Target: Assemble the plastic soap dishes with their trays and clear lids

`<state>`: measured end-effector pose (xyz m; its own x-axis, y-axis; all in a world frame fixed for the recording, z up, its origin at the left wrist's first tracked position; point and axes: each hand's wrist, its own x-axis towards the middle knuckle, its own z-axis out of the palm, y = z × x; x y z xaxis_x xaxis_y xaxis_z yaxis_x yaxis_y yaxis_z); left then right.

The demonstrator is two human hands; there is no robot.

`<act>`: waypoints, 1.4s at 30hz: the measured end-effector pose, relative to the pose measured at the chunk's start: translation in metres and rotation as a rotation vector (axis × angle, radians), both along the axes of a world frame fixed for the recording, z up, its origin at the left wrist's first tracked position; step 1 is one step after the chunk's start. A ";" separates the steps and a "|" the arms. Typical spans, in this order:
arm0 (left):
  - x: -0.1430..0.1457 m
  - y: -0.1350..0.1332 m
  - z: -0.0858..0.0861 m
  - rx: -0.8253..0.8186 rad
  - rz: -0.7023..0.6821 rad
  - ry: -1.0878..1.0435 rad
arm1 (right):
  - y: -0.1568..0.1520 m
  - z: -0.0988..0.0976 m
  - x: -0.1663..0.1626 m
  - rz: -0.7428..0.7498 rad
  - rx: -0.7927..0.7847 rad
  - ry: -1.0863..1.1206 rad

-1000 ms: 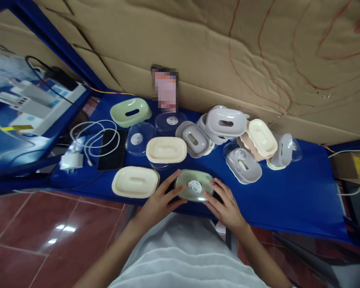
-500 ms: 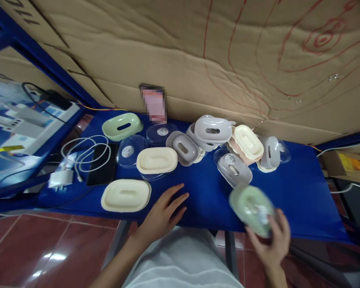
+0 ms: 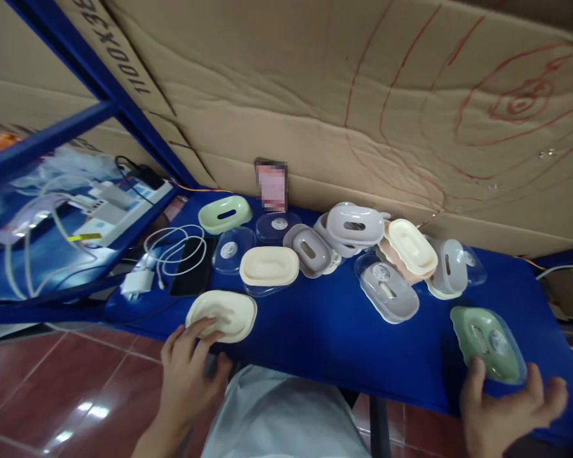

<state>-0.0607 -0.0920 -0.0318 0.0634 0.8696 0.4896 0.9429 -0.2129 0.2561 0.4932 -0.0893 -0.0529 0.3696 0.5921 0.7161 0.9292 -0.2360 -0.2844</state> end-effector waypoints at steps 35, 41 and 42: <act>0.061 0.064 -0.007 -0.101 -0.443 -0.344 | 0.037 0.049 -0.193 0.967 -0.496 0.324; 0.065 0.072 -0.003 -0.157 -0.527 -0.268 | 0.030 0.031 -0.207 0.873 -0.483 0.074; 0.065 0.073 -0.001 -0.152 -0.541 -0.229 | 0.033 0.030 -0.210 0.887 -0.459 0.060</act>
